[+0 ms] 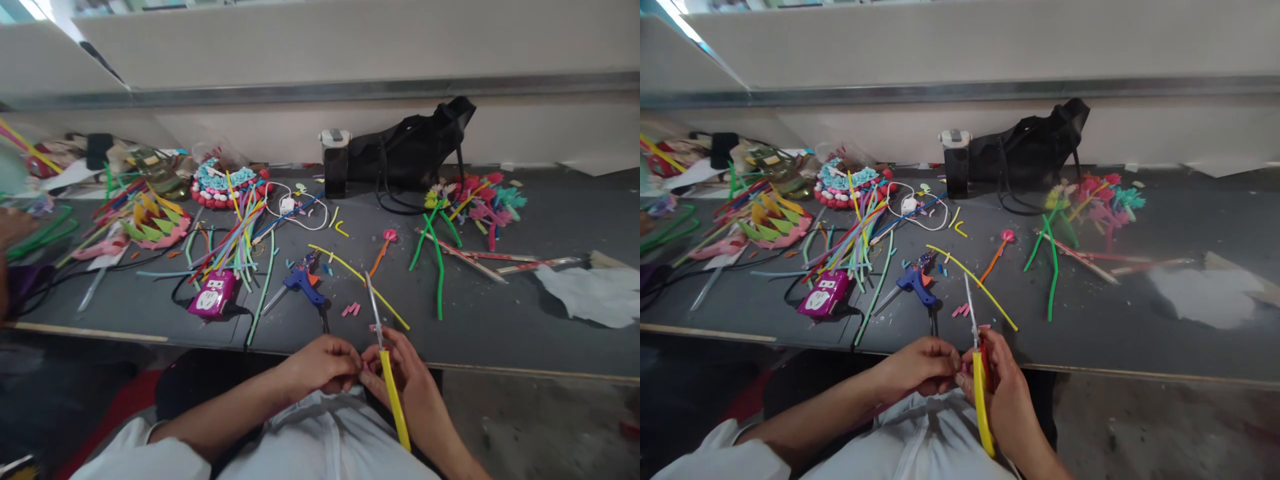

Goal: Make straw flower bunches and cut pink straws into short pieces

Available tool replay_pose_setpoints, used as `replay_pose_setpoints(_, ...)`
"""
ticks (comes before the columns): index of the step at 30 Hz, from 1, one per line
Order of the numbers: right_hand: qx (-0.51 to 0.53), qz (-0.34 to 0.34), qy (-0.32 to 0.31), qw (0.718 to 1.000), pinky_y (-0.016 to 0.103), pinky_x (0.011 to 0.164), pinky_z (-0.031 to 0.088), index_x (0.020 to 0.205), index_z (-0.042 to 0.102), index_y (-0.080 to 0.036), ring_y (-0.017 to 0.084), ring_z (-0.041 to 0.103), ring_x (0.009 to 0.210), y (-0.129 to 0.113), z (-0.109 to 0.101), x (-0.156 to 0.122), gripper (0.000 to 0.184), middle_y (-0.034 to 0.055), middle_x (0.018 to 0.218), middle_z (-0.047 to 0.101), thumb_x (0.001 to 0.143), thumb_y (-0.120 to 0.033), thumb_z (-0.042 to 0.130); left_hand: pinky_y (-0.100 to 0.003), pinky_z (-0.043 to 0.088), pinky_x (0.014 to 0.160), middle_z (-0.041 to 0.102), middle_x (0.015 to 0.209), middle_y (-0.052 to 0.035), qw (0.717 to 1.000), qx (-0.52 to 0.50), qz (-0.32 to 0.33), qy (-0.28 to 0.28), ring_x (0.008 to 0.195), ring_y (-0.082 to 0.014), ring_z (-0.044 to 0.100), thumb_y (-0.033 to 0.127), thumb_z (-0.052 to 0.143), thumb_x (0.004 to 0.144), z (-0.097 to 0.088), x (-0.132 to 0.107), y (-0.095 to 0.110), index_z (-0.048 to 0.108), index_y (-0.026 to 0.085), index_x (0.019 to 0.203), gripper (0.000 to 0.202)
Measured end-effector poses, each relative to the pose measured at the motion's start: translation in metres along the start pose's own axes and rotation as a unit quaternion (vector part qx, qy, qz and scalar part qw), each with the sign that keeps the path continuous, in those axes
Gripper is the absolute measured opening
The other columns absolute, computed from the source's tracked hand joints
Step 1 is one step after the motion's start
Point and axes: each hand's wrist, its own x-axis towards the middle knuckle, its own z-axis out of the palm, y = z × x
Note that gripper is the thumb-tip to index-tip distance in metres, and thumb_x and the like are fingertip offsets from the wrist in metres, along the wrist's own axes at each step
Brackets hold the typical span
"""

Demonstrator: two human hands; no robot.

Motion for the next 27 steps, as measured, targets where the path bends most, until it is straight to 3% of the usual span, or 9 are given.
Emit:
replay_pose_setpoints(5,-0.038,-0.051,0.008,0.998,0.026,0.073,0.056,0.114,0.054,-0.017,0.018,0.068,0.076,0.009,0.003,0.001,0.042,0.0074,0.093,0.068,0.078,-0.034,0.070,-0.023,0.016,0.038,0.050,0.049,0.0046,1.000,0.007,-0.027,0.006,0.037,-0.0043,0.031,0.039,0.061,0.067,0.002,-0.002,-0.001,0.054,0.015,0.063,0.025)
replay_pose_setpoints(12,-0.053,-0.071,0.005,0.996,0.025,0.070,0.054,0.112,0.054,-0.018,0.015,0.065,0.071,0.013,0.003,0.000,0.029,0.0051,0.088,0.067,0.085,-0.025,0.059,-0.022,0.022,0.038,0.055,0.054,0.0021,0.999,0.012,-0.040,-0.013,0.038,-0.0060,0.039,0.043,0.060,0.067,0.000,-0.004,0.001,0.060,0.013,0.068,0.029)
replay_pose_setpoints(16,-0.035,-0.032,0.023,0.999,0.025,0.067,0.052,0.113,0.053,-0.017,0.016,0.063,0.069,0.006,0.001,0.005,0.037,0.0043,0.084,0.065,0.082,-0.034,0.065,-0.020,0.024,0.038,0.052,0.054,0.0040,0.998,0.057,-0.018,-0.002,0.039,-0.0051,0.039,0.047,0.063,0.071,-0.006,-0.007,0.001,0.060,0.014,0.072,0.034)
replay_pose_setpoints(21,0.058,0.053,-0.025,0.997,0.022,0.050,0.045,0.116,0.048,-0.018,0.014,0.056,0.058,0.006,-0.002,0.005,0.049,0.0020,0.076,0.060,0.085,-0.054,0.058,-0.019,0.016,0.037,0.046,0.049,0.0060,0.995,0.018,0.057,0.082,0.037,-0.0029,0.029,0.049,0.066,0.072,-0.015,-0.012,0.008,0.059,0.013,0.072,0.037)
replay_pose_setpoints(27,0.053,0.024,-0.075,0.995,0.025,0.049,0.044,0.116,0.048,-0.021,0.015,0.054,0.059,0.004,0.003,-0.006,0.058,0.0017,0.074,0.057,0.083,-0.069,0.049,-0.019,0.012,0.037,0.044,0.049,0.0058,0.986,-0.053,0.105,0.122,0.038,-0.0019,0.026,0.044,0.068,0.073,-0.019,-0.016,0.023,0.060,0.011,0.074,0.034)
